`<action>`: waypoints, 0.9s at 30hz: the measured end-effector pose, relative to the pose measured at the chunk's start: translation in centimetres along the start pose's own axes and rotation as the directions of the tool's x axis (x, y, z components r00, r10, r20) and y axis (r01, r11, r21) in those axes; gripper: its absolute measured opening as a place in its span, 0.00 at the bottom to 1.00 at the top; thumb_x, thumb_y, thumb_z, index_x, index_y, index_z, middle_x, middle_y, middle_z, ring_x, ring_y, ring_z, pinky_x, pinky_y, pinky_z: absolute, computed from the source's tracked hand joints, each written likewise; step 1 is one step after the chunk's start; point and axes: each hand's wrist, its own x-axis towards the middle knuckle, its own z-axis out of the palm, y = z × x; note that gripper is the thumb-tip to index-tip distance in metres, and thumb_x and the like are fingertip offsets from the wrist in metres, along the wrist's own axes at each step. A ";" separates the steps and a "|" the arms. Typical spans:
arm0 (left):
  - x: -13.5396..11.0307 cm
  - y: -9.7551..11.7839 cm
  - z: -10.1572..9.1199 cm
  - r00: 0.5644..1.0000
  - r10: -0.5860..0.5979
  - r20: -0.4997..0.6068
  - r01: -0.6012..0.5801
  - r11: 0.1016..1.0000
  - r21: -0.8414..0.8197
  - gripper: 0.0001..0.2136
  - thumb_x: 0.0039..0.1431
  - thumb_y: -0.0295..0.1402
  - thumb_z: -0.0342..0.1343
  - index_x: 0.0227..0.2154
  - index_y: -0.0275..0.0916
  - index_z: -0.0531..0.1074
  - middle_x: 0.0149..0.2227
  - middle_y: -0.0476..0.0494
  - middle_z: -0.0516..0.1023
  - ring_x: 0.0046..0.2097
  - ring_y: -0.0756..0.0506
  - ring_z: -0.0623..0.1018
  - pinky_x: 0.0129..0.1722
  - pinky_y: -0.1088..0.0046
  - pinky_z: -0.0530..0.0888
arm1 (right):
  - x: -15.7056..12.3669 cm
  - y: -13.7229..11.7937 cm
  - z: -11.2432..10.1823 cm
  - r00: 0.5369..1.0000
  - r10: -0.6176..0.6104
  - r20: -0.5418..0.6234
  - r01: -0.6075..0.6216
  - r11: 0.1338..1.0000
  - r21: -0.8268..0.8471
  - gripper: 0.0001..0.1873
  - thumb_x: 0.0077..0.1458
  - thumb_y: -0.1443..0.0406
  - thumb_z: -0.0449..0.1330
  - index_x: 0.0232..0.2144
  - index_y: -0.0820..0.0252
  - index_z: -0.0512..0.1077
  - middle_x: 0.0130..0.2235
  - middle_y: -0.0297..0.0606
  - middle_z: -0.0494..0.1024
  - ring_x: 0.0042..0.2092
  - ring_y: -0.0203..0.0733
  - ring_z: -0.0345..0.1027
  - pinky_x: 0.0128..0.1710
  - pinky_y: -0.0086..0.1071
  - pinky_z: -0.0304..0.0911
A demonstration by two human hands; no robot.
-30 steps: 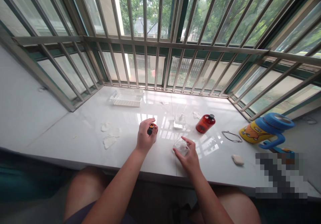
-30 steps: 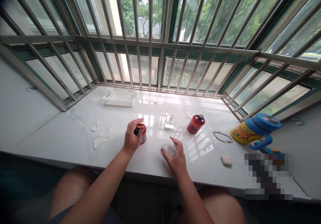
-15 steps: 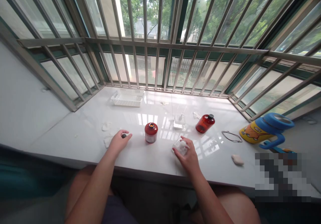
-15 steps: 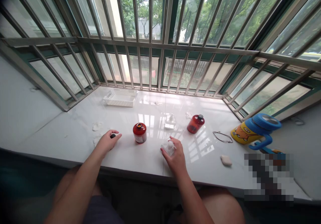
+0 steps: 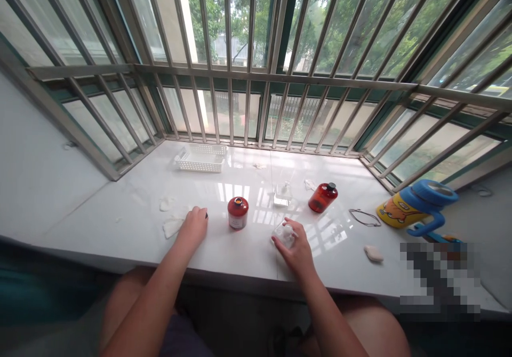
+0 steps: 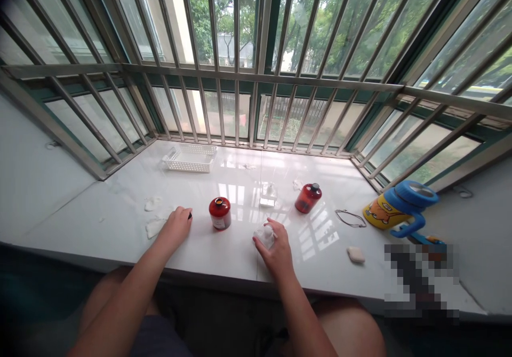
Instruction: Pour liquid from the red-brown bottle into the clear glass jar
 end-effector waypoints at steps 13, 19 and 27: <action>-2.3 0.4 0.2 0.990 0.135 0.031 -0.139 0.963 0.229 0.18 0.74 0.36 0.50 0.62 0.38 0.71 0.49 0.36 0.76 0.50 0.36 0.75 0.50 0.60 0.74 | -0.3 0.1 0.3 0.997 0.079 -0.016 -0.078 0.996 0.030 0.30 0.57 0.53 0.71 0.59 0.50 0.69 0.61 0.46 0.75 0.60 0.56 0.72 0.59 0.54 0.72; -3.4 1.1 0.6 0.941 0.267 -0.209 -0.261 0.964 0.055 0.16 0.72 0.37 0.55 0.58 0.37 0.74 0.45 0.36 0.77 0.46 0.36 0.77 0.49 0.57 0.77 | -0.2 0.3 0.3 0.997 0.071 -0.021 -0.070 0.996 0.051 0.29 0.57 0.53 0.71 0.57 0.50 0.69 0.61 0.46 0.75 0.59 0.56 0.73 0.60 0.54 0.72; -7.4 6.7 1.2 0.795 0.475 -0.378 -0.523 0.852 -0.029 0.06 0.70 0.30 0.57 0.47 0.40 0.77 0.45 0.37 0.78 0.47 0.38 0.78 0.48 0.57 0.78 | 0.0 0.1 -0.1 1.000 -0.021 0.010 0.021 1.000 0.010 0.20 0.60 0.55 0.69 0.52 0.50 0.73 0.60 0.46 0.75 0.63 0.58 0.69 0.64 0.58 0.67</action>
